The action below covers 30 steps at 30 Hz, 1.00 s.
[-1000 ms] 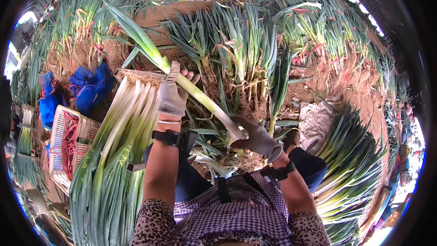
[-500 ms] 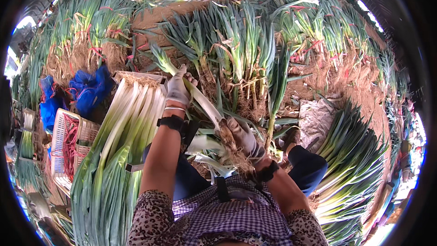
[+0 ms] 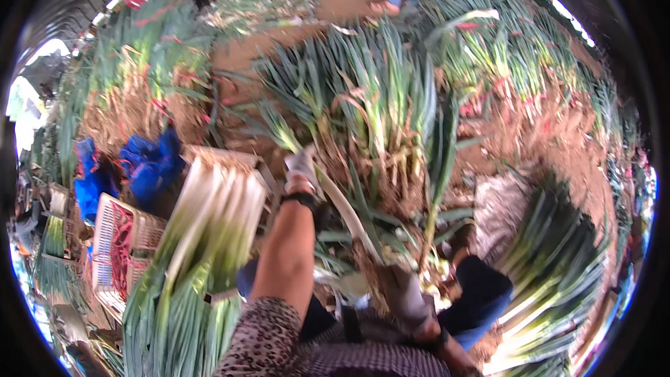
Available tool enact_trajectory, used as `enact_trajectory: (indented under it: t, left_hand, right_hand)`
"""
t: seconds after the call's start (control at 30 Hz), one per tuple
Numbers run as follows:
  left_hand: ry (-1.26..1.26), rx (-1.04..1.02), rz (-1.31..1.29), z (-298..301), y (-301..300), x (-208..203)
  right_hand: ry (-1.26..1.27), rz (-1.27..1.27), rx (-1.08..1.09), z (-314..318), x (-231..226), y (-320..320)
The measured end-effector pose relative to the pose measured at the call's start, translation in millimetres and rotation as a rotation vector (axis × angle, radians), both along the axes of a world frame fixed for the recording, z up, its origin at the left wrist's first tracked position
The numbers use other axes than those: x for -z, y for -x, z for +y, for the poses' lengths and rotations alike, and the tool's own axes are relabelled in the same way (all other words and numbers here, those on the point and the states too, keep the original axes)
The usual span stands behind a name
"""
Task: The person pulls a leek from a pile, peels away the outer layers and roots by hand, and places the cleaned leek into a crate, repeating the process with a second leek.
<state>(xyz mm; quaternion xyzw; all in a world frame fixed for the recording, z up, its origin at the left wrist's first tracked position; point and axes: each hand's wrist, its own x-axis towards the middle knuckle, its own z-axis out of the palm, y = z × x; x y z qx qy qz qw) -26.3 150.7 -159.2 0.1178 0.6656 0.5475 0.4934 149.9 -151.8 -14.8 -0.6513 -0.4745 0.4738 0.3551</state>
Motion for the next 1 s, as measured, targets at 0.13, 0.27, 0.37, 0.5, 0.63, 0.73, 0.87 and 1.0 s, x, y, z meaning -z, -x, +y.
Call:
enact_trajectory:
  t: [0.13,0.27,0.37,0.5,0.63,0.73,0.87,1.0]
  left_hand:
    - [-0.100,-0.050,-0.204,25,28,-8]
    - [-0.268,-0.175,-0.152,35,18,-58]
    - [-0.303,-0.122,-0.280,33,30,-91]
    - [-0.358,-0.090,-0.342,25,34,-104]
    - [-0.356,-0.082,-0.419,10,32,-105]
    - [-0.330,-0.096,-0.418,0,41,-100]
    - [-0.297,-0.068,-0.452,-6,54,-96]
    - [-0.270,-0.075,-0.448,-14,56,-96]
  right_hand:
    - [0.140,0.069,0.235,-70,43,-63]
    - [0.103,0.079,0.126,-17,46,-77]
    - [-0.427,-0.369,-0.113,53,26,-70]
    - [-0.419,-0.308,-0.172,101,3,-42]
    - [-0.353,-0.384,-0.242,110,-1,-18]
    - [-0.310,-0.475,-0.270,104,7,-14]
    - [-0.277,-0.102,-0.196,93,8,-7]
    - [-0.424,-0.162,-0.366,88,4,-1]
